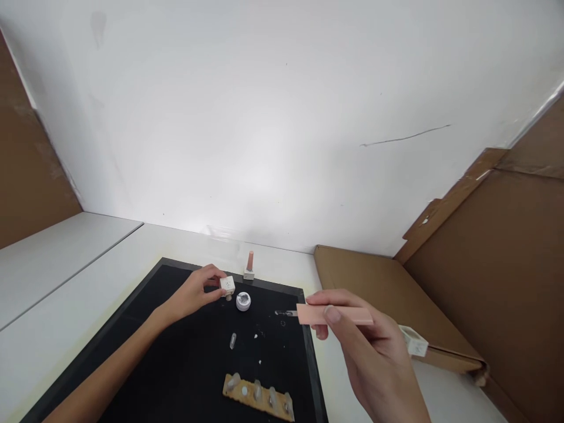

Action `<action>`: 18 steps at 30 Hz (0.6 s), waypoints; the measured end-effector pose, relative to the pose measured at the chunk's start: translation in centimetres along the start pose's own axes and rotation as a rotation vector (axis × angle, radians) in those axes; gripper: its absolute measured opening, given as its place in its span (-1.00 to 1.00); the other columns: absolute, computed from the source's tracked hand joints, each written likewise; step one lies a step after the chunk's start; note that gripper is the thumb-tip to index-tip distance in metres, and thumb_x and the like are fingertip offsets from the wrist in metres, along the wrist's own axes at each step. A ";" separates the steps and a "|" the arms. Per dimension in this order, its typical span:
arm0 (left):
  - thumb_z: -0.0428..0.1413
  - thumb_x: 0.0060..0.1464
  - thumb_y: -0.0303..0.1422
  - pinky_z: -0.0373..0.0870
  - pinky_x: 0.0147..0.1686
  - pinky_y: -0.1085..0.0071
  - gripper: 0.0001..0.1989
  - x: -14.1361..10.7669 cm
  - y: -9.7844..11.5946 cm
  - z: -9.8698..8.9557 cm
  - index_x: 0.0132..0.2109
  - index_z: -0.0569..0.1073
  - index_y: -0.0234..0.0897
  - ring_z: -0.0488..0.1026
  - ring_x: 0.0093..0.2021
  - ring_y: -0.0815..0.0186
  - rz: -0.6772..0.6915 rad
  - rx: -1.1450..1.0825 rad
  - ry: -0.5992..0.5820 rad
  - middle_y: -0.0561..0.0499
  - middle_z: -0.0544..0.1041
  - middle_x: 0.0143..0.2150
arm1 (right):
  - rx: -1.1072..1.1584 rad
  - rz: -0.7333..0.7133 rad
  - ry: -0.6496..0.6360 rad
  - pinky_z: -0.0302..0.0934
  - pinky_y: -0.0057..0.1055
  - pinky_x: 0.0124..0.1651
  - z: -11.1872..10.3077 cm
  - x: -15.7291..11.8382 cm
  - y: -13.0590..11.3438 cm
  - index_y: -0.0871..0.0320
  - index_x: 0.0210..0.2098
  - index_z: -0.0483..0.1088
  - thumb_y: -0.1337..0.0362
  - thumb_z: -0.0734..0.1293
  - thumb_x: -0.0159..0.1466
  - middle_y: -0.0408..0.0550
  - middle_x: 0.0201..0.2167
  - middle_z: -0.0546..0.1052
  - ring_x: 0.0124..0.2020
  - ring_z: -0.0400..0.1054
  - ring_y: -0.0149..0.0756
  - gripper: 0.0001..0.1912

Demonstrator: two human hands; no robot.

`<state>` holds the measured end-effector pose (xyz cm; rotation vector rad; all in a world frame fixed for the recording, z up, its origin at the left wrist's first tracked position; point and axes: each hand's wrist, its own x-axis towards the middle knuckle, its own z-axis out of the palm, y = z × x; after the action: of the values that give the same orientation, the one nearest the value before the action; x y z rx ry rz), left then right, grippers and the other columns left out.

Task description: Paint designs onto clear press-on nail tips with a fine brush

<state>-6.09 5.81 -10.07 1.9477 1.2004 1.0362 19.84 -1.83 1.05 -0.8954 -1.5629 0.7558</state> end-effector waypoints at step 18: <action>0.05 0.13 -0.47 0.36 -0.01 0.28 -0.80 -1.6 -3.7 1.3 -0.08 0.41 -0.20 0.43 -0.06 0.18 0.070 0.116 -0.043 -0.07 0.44 -0.09 | -0.042 0.033 -0.028 0.25 -0.50 -0.57 0.6 0.4 0.5 0.09 -0.41 0.55 0.03 0.34 0.19 -0.09 -0.59 0.51 -0.60 0.35 -0.38 -0.72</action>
<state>-6.99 5.67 -14.15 2.1039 1.2002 0.9734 19.31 -1.26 0.77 -0.9473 -1.5971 0.7636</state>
